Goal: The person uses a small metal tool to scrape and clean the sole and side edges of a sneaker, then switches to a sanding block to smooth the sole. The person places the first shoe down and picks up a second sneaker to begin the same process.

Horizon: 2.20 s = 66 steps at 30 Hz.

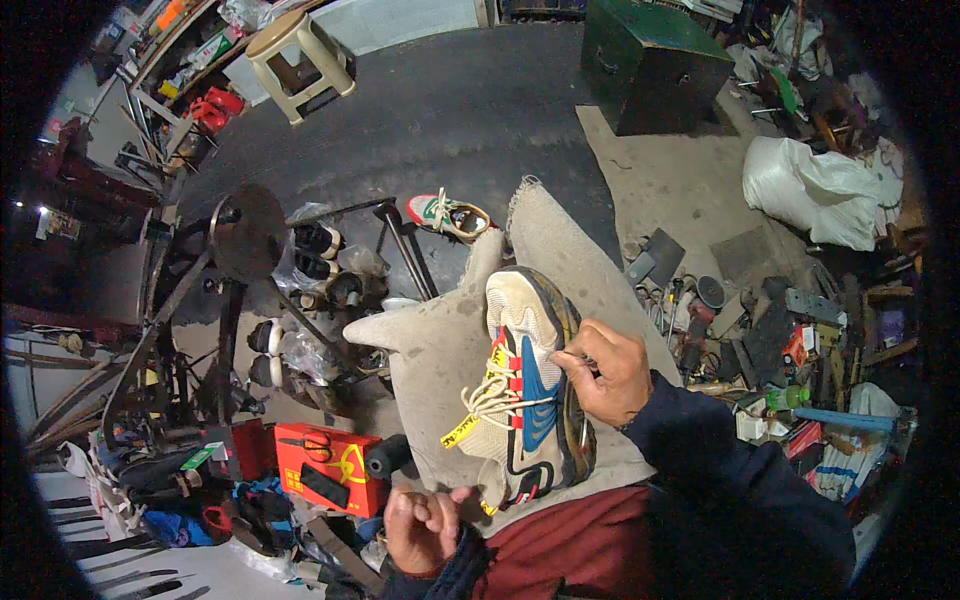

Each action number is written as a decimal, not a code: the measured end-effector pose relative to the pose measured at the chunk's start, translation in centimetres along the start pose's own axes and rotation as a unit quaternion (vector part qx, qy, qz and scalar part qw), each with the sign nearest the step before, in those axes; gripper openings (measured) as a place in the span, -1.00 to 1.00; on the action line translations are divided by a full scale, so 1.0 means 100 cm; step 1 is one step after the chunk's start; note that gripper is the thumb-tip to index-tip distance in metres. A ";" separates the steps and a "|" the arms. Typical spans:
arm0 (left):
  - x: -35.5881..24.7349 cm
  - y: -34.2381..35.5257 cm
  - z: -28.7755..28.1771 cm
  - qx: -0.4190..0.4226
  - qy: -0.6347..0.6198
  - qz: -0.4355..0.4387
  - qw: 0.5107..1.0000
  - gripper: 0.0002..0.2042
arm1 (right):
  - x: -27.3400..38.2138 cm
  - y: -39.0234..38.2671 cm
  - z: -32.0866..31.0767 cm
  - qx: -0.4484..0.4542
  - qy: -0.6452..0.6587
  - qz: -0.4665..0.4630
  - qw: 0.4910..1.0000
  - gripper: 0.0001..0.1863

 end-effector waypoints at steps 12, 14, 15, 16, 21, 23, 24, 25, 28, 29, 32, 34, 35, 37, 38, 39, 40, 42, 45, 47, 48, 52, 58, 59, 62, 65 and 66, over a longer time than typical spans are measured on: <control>-0.005 -0.006 0.008 0.090 0.058 -0.079 0.991 -0.57 | -0.006 -0.005 -0.012 -0.011 0.117 0.031 0.993 -0.85; 0.000 -0.001 0.022 0.125 0.082 -0.168 0.974 -0.44 | -0.008 -0.004 -0.014 -0.017 0.141 0.048 0.989 -0.85; 0.002 0.005 0.029 0.148 0.078 -0.200 0.965 -0.40 | -0.009 -0.003 -0.015 -0.011 0.157 0.054 0.986 -0.85; 0.003 0.012 0.036 0.186 0.107 -0.214 0.953 -0.39 | -0.010 -0.003 -0.016 -0.006 0.172 0.069 0.983 -0.84; 0.029 0.052 0.082 0.269 0.239 -0.131 0.924 -0.38 | -0.014 -0.006 -0.024 0.030 0.246 0.117 0.962 -0.78; 0.042 0.065 0.094 0.216 0.209 -0.228 0.926 -0.41 | -0.015 -0.006 -0.028 0.040 0.248 0.141 0.958 -0.79; 0.045 0.073 0.098 0.245 0.201 -0.213 0.924 -0.43 | -0.015 -0.007 -0.030 0.044 0.240 0.169 0.955 -0.78; 0.045 0.070 0.099 0.225 0.142 -0.244 0.932 -0.44 | -0.014 -0.008 -0.033 0.019 0.255 0.161 0.953 -0.80; 0.047 0.080 0.096 0.146 0.169 -0.241 0.944 -0.34 | -0.010 -0.012 -0.043 -0.030 0.182 0.132 0.974 -0.68; 0.048 0.086 0.095 0.118 0.192 -0.213 0.951 -0.39 | -0.008 -0.013 -0.045 -0.010 0.148 0.103 0.984 -0.66; 0.048 0.092 0.088 0.060 0.167 -0.180 0.968 -0.52 | -0.003 -0.018 -0.052 0.077 0.069 0.075 0.992 -0.51; 0.047 0.096 0.085 0.063 0.186 -0.192 0.961 -0.47 | -0.001 -0.019 -0.052 0.098 0.102 0.058 0.988 -0.49; 0.046 0.098 0.084 0.066 0.195 -0.199 0.958 -0.43 | 0.000 -0.018 -0.051 0.108 0.118 0.050 0.986 -0.48; 0.046 0.099 0.084 0.060 0.195 -0.199 0.959 -0.44 | 0.000 -0.016 -0.048 0.104 0.122 0.033 0.986 -0.44; 0.046 0.098 0.084 0.059 0.192 -0.199 0.959 -0.44 | 0.000 -0.015 -0.046 0.106 0.120 0.033 0.987 -0.42; 0.045 0.098 0.085 0.061 0.181 -0.202 0.961 -0.45 | 0.000 -0.013 -0.045 0.108 0.130 0.033 0.985 -0.42; 0.045 0.098 0.086 0.063 0.169 -0.204 0.962 -0.47 | -0.001 -0.012 -0.045 0.113 0.136 0.042 0.983 -0.41; 0.045 0.097 0.088 0.055 0.133 -0.203 0.968 -0.55 | -0.002 -0.009 -0.044 0.122 0.133 0.047 0.982 -0.41; 0.043 0.097 0.092 0.048 0.116 -0.212 0.969 -0.53 | -0.001 -0.004 -0.045 0.130 0.116 0.041 0.984 -0.42; 0.042 0.097 0.095 0.033 0.182 -0.221 0.958 -0.41 | -0.001 -0.001 -0.045 0.133 0.115 0.049 0.983 -0.43; 0.041 0.096 0.096 0.033 0.193 -0.227 0.954 -0.37 | 0.000 0.000 -0.045 0.133 0.114 0.042 0.984 -0.44; 0.037 0.094 0.104 0.087 0.115 -0.267 0.953 -0.30 | -0.001 0.003 -0.049 0.150 0.098 0.045 0.983 -0.46; 0.035 0.090 0.104 0.212 0.041 -0.353 0.911 -0.40 | -0.004 0.012 -0.061 0.194 0.094 0.050 0.975 -0.50; 0.037 0.092 0.102 0.239 0.084 -0.342 0.905 -0.41 | -0.003 0.014 -0.064 0.202 0.095 0.059 0.973 -0.52; 0.045 0.102 0.094 0.309 0.178 -0.360 0.862 -0.44 | 0.000 0.024 -0.072 0.247 0.121 0.152 0.949 -0.59; 0.047 0.109 0.085 0.349 0.246 -0.259 0.866 -0.45 | 0.001 0.037 -0.079 0.290 0.126 0.191 0.929 -0.62; 0.051 0.109 0.084 0.332 0.239 -0.276 0.870 -0.42 | 0.001 0.042 -0.080 0.303 0.124 0.203 0.923 -0.63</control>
Point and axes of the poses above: each hand's wrist, its own y-axis towards the middle knuckle, its own z-axis out of the palm, x = y × z, the point moved 1 cm from there along y, towards the middle knuckle, and after that the axes turned 6 degrees about z, right-handed, at the moved point
